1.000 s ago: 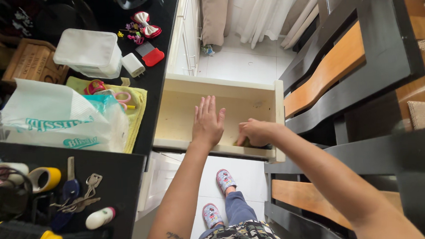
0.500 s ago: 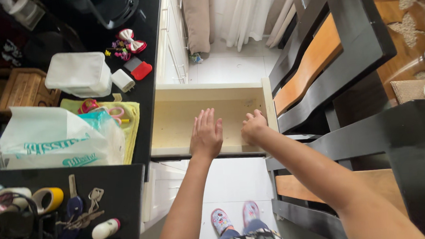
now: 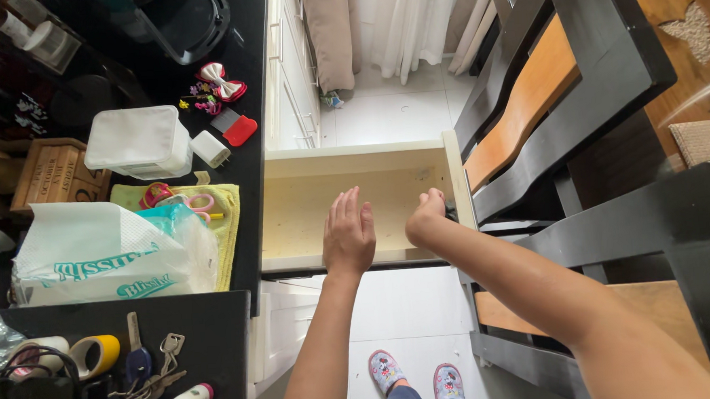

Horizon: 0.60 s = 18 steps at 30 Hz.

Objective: The person wipes the inside of an empty wooden drawer by hand using a white tissue, moving the tissue across the bottom surface and along the inner corners.

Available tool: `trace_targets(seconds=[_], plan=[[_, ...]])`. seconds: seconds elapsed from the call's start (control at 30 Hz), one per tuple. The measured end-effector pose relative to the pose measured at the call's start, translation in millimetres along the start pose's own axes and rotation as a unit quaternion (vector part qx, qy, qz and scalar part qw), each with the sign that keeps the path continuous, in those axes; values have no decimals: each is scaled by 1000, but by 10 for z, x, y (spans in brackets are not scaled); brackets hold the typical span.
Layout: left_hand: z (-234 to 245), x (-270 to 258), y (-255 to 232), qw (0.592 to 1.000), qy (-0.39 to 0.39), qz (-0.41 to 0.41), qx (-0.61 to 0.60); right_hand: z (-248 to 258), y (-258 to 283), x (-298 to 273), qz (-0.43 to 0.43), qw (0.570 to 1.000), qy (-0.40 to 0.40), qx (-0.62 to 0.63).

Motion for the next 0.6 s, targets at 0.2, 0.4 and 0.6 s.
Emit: trace_targets(seconds=[0.2,0.4,0.6], plan=[[12,-1,-28,1000,-10,-6,-3,104,-284,-415,-3,1000,-6,8],[-9,-4,-49,1000,-9,-14,15,82,-621,-963,6,990,-39,132],[-17,-11,-51,1000,-7,-2,17,-427,-1012,-1341,52,971,-73,222]])
Point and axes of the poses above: each hand's wrist, its own x-axis towards the middle knuckle, its own z-axis out of the back of the hand, y = z × x, the point moved 4 cm from there along x, towards the middle knuckle, and after that the axes turned 14 degrees about -x, right-handed, at the moved point
